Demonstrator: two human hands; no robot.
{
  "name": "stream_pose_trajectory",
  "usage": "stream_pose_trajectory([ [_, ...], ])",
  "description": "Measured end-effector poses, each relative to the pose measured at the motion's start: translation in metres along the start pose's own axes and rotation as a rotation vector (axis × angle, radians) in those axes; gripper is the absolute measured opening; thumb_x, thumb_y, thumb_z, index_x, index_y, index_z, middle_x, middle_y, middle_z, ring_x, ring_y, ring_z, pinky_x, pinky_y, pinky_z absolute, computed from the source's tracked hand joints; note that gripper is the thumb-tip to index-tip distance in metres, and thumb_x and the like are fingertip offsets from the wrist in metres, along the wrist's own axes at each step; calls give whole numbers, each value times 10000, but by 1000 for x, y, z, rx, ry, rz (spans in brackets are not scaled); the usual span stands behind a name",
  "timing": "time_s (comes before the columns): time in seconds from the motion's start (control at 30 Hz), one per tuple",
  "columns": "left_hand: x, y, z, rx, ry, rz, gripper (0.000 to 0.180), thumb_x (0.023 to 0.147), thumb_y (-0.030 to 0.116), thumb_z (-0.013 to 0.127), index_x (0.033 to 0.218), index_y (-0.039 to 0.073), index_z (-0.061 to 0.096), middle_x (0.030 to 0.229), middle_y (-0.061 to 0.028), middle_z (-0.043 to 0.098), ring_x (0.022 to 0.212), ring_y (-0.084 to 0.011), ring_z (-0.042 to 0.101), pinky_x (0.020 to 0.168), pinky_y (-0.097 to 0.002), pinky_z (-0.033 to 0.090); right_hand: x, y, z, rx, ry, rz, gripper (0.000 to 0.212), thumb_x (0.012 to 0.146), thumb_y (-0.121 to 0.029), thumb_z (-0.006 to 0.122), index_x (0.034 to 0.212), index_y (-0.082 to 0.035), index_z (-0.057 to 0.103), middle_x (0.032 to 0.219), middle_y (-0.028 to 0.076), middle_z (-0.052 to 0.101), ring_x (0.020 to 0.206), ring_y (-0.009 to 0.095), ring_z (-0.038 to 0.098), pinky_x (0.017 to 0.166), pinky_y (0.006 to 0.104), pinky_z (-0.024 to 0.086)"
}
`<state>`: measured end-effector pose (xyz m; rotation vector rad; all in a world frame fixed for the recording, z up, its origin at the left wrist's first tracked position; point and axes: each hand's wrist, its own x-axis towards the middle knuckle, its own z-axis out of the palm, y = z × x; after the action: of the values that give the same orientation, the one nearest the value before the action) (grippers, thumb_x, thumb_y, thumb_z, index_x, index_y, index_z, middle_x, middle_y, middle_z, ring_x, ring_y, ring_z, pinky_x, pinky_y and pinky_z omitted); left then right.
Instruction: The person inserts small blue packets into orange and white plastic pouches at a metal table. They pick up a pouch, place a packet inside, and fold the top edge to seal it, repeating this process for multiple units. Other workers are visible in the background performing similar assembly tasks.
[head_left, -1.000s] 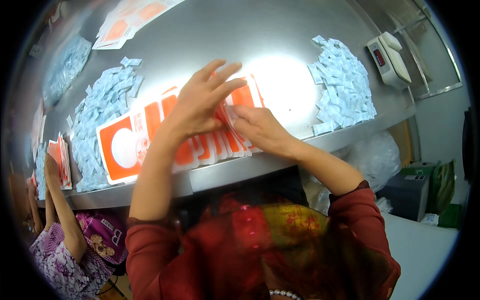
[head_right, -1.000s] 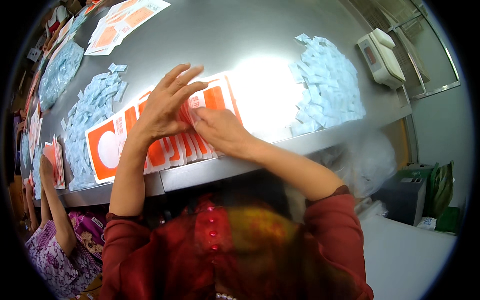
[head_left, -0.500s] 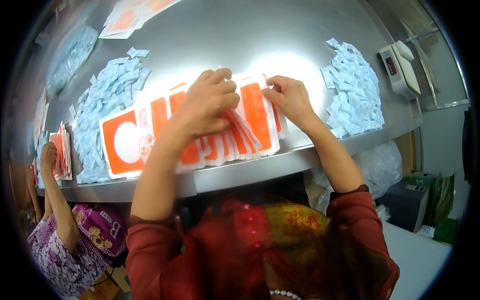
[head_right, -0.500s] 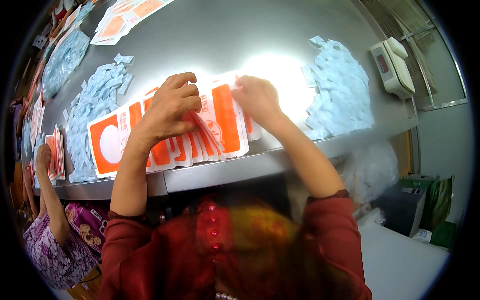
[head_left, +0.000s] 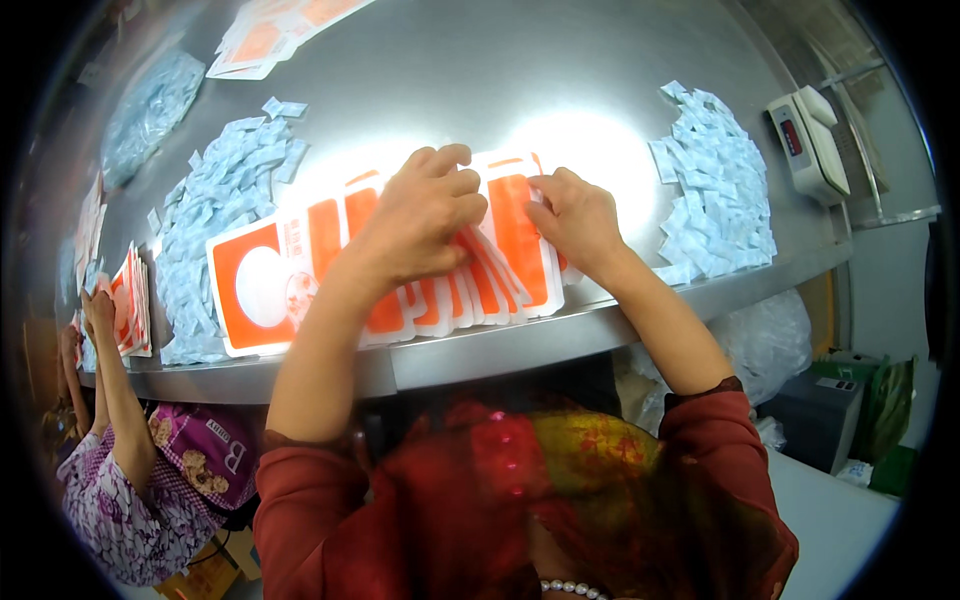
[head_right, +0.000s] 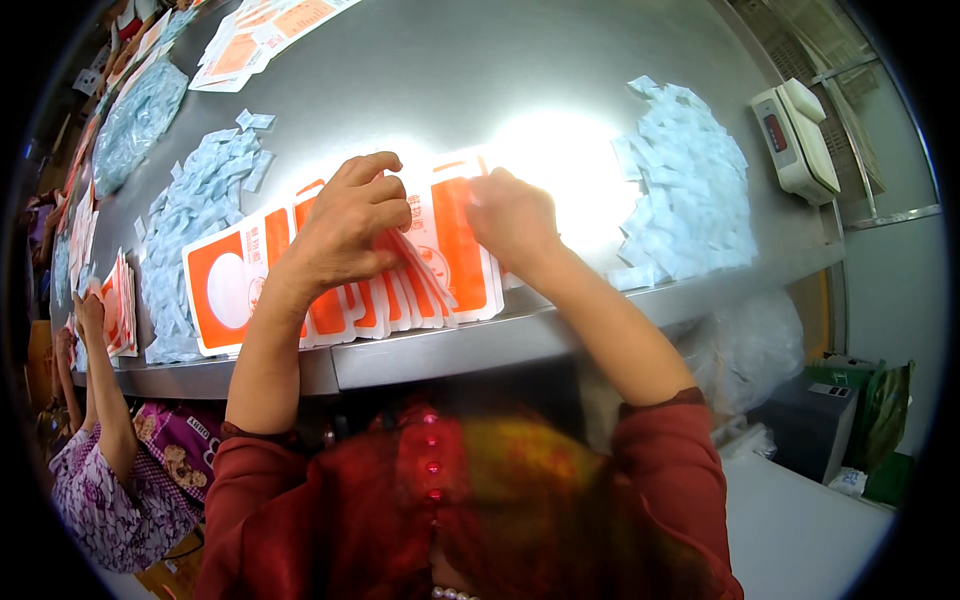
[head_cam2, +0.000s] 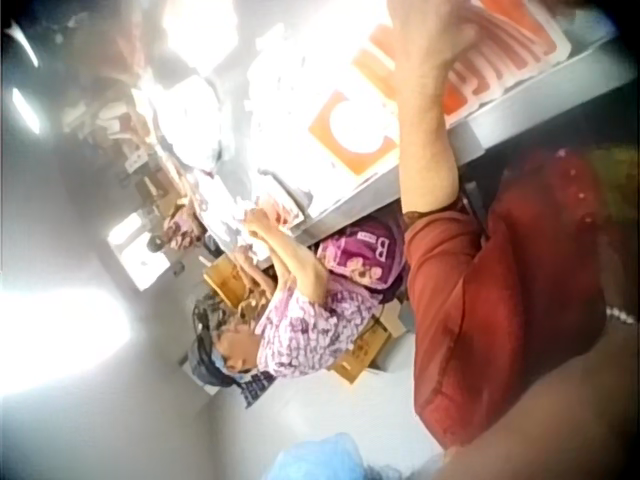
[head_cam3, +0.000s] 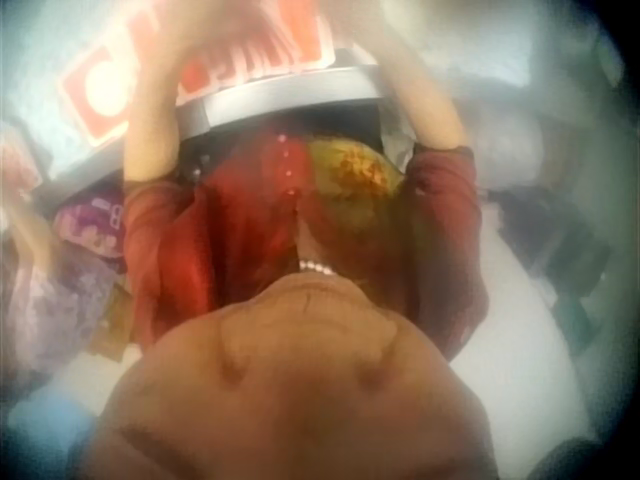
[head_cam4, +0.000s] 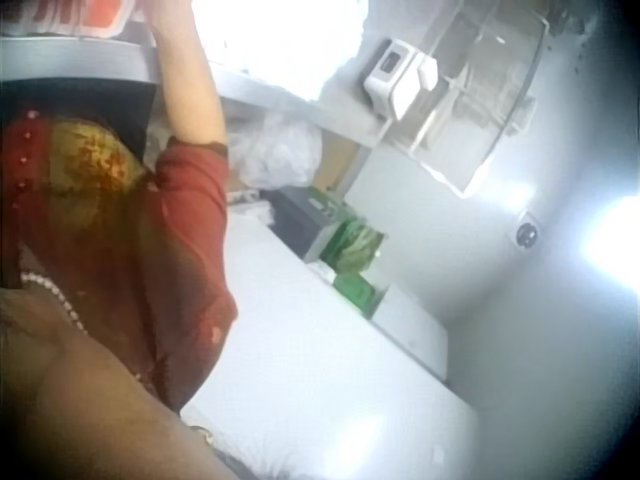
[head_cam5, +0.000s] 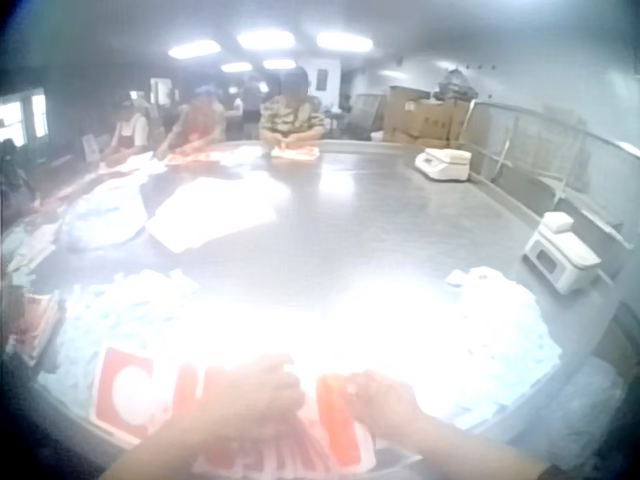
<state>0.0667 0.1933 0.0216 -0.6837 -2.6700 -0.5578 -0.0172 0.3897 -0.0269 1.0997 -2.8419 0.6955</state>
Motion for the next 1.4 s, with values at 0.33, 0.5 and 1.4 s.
stream_pose_trajectory([
  [0.33,0,2,0,14,1,-4,225,482,37,649,582,64,449,713,-65,505,932,-258,504,711,-354,396,8,8,-5,261,-161,188,295,769,-193,662,976,17,641,745,86,607,617,170,575,579,297,462],
  [0.5,-1,0,1,12,-7,-9,216,485,39,649,586,64,460,713,-63,511,944,-259,506,717,-356,398,5,0,-13,685,-112,255,295,799,-165,670,997,45,615,734,58,621,627,105,561,575,239,456],
  [1.4,0,2,0,-13,-77,-74,386,468,50,741,828,93,608,897,-31,596,1119,-309,501,891,-421,448,-6,-19,-19,919,-471,371,296,729,-121,657,535,27,490,485,55,476,467,113,504,428,296,407],
])
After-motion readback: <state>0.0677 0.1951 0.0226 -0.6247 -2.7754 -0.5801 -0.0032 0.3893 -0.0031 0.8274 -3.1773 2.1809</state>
